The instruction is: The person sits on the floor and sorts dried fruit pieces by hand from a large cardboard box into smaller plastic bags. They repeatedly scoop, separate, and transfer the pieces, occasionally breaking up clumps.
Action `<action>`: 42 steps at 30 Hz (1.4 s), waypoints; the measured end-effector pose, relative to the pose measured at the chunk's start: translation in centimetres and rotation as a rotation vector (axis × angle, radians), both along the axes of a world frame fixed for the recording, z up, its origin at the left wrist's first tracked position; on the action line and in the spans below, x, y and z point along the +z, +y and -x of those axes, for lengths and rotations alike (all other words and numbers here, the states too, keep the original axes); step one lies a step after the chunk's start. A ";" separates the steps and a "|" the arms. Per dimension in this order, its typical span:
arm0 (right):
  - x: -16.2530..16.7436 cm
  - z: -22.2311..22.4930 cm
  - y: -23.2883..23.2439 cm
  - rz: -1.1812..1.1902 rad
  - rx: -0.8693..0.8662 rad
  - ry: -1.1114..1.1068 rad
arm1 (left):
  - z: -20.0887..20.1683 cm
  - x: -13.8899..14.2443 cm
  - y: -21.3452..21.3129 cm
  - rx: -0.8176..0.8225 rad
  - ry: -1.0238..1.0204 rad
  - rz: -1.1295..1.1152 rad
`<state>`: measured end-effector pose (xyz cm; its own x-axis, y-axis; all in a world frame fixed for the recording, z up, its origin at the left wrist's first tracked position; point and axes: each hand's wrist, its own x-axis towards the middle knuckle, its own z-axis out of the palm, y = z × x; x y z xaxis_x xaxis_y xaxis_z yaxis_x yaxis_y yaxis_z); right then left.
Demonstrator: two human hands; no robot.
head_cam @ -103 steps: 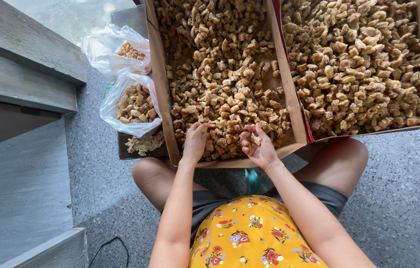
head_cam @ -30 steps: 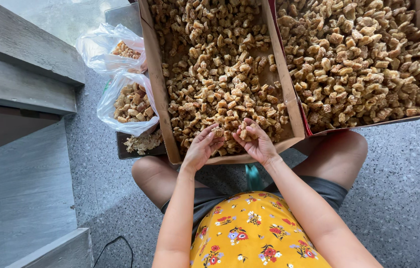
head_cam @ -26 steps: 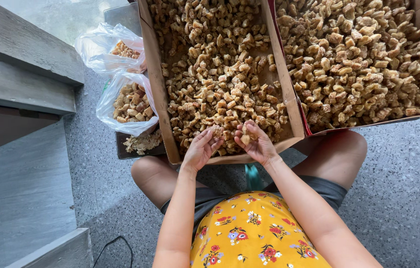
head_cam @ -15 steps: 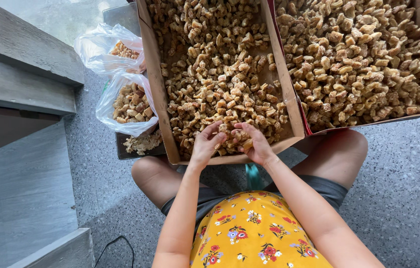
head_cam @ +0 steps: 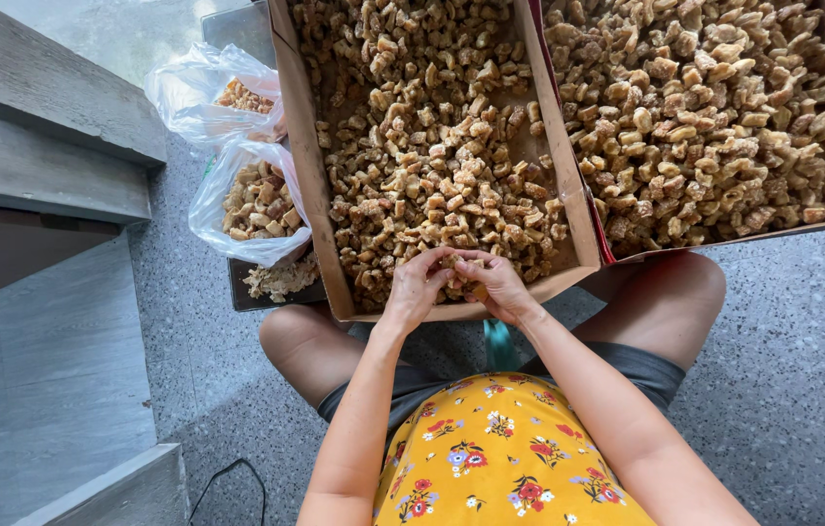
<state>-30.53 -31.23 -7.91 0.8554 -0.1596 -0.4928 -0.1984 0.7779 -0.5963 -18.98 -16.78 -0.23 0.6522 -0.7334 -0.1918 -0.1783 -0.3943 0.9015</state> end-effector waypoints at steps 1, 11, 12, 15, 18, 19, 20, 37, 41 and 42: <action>-0.1 0.0 0.0 -0.008 -0.002 0.002 | 0.0 -0.1 0.0 0.007 -0.001 0.001; -0.9 0.7 -0.4 -0.044 0.060 -0.084 | -2.3 -5.1 1.0 0.022 0.340 0.055; -0.7 0.7 -0.5 -0.089 0.058 -0.089 | -2.6 -5.7 1.3 0.009 0.451 0.120; -0.1 0.5 -1.1 -0.212 0.009 -0.143 | -3.2 -6.9 1.9 0.125 0.722 0.293; 0.5 0.4 -1.4 -0.322 -0.053 -0.103 | -2.7 -6.4 2.0 0.156 0.598 0.266; 0.7 0.4 -1.4 -0.358 -0.071 -0.070 | -2.6 -5.9 1.8 0.115 0.532 0.250; 0.8 0.4 -1.4 -0.386 -0.093 -0.092 | -2.3 -5.2 1.3 0.076 0.466 0.234; 0.9 0.1 -1.6 -0.518 -0.226 -0.211 | -0.5 -2.9 3.2 0.244 -0.401 -0.054; 5.0 0.1 -5.1 -0.470 -0.459 -0.215 | 0.5 -5.3 3.7 0.282 -0.581 -0.054; 6.2 -0.1 -7.1 -0.451 -0.543 -0.155 | 0.6 -5.6 3.6 0.282 -0.626 -0.054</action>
